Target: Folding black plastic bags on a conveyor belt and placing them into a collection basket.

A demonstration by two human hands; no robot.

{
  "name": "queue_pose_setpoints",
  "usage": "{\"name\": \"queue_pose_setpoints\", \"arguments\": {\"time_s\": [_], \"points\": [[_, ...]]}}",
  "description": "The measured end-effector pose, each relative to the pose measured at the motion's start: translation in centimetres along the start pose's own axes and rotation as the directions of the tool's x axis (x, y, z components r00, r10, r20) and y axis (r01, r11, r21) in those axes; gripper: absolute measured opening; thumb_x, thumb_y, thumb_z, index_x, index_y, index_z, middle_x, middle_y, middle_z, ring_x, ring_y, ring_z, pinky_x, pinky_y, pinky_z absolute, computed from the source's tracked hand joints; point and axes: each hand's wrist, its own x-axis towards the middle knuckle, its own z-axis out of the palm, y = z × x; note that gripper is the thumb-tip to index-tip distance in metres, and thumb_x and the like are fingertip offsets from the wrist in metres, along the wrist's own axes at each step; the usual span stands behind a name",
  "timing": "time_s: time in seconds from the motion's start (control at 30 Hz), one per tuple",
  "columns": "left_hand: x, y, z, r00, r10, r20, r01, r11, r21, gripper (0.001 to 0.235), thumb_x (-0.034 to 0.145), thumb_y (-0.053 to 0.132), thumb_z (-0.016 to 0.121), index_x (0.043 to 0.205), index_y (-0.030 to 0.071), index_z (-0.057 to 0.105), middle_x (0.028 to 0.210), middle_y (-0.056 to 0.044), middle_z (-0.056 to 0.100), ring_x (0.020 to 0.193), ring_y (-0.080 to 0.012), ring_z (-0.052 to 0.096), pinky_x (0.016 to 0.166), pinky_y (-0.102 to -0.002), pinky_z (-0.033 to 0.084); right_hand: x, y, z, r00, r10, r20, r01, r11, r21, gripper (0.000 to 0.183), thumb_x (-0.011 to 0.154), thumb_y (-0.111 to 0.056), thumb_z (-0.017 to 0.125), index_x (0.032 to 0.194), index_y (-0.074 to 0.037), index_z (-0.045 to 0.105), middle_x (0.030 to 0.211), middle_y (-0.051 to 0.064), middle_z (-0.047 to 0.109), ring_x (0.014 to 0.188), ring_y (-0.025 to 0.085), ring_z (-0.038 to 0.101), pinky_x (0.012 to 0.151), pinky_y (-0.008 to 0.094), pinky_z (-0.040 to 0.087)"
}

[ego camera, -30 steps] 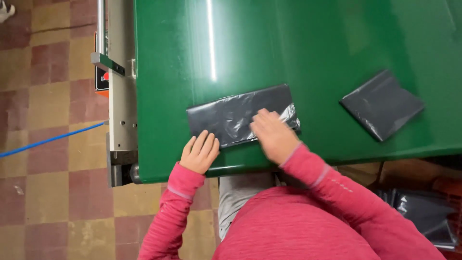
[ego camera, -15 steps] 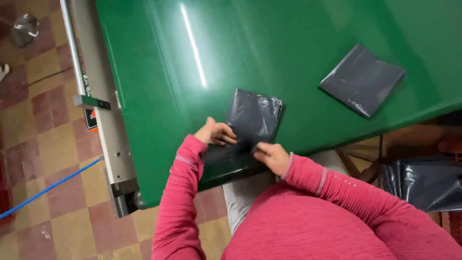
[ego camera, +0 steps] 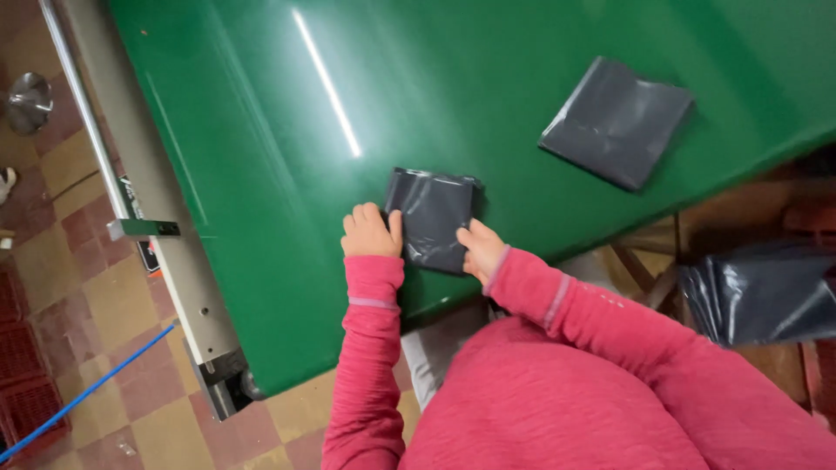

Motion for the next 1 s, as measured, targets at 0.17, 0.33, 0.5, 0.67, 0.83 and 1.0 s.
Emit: {"name": "queue_pose_setpoints", "arguments": {"time_s": [0.17,0.33,0.5,0.67,0.83,1.0], "points": [[0.3,3.9,-3.2,0.970,0.239,-0.040,-0.240,0.924,-0.297,0.019,0.097,0.011,0.069,0.103,0.001,0.055,0.100,-0.020,0.057,0.093,-0.0428,0.059,0.080,-0.048,0.051,-2.0,-1.6,-2.1,0.971,-0.217,-0.096,0.157,0.890,-0.429,0.037,0.112,-0.022,0.055,0.135,0.007,0.054,0.104,0.021,0.057,0.085,0.028,0.050,0.071,0.047,0.042],[3.6,14.3,-3.2,0.976,0.217,-0.017,-0.184,0.777,-0.602,0.017,0.094,0.008,0.072,0.102,0.005,0.056,0.098,-0.023,0.061,0.090,-0.0471,0.061,0.074,-0.048,0.052,-8.4,-11.6,-5.4,0.328,-0.941,-0.082,0.590,0.272,-0.761,0.066,0.101,-0.006,0.068,0.156,0.004,0.032,0.130,0.020,0.064,0.119,0.027,0.063,0.108,0.038,0.050],[9.9,23.1,7.2,0.994,0.112,0.010,-0.087,0.820,-0.566,0.026,0.099,0.031,0.068,0.106,0.010,0.054,0.089,-0.019,0.068,0.079,-0.0472,0.066,0.064,-0.055,0.051,-8.4,-20.0,-10.5,0.080,-0.997,-0.001,0.511,0.042,-0.859,0.065,0.106,-0.011,0.070,0.158,-0.001,0.032,0.133,0.024,0.066,0.122,0.033,0.070,0.107,0.039,0.054],[10.9,25.4,14.3,0.987,0.080,0.139,-0.015,0.909,-0.417,0.035,0.101,0.043,0.060,0.105,0.010,0.050,0.097,-0.017,0.070,0.078,-0.0468,0.066,0.062,-0.059,0.050,-7.0,-22.0,-13.6,0.166,-0.982,-0.089,0.257,0.130,-0.958,0.071,0.102,-0.019,0.070,0.159,-0.005,0.029,0.122,0.026,0.070,0.105,0.044,0.072,0.092,0.046,0.057],[10.7,26.0,14.0,0.987,0.156,0.046,-0.149,0.980,-0.132,0.051,0.093,0.052,0.066,0.116,0.008,0.052,0.107,-0.014,0.065,0.096,-0.0399,0.065,0.069,-0.055,0.053,-6.3,-21.7,-13.8,0.320,-0.921,-0.220,-0.033,0.221,-0.975,0.077,0.097,-0.029,0.073,0.158,-0.009,0.031,0.116,0.024,0.071,0.098,0.045,0.068,0.088,0.052,0.054],[12.2,27.1,11.8,0.977,0.076,0.200,-0.055,0.992,-0.110,0.068,0.080,0.054,0.077,0.129,0.011,0.056,0.119,-0.013,0.064,0.112,-0.0404,0.058,0.080,-0.058,0.052,-7.1,-22.6,-11.9,0.231,-0.972,-0.030,-0.059,0.017,-0.998,0.081,0.087,-0.027,0.077,0.155,-0.005,0.038,0.146,0.020,0.054,0.132,0.040,0.053,0.106,0.051,0.044]]}}
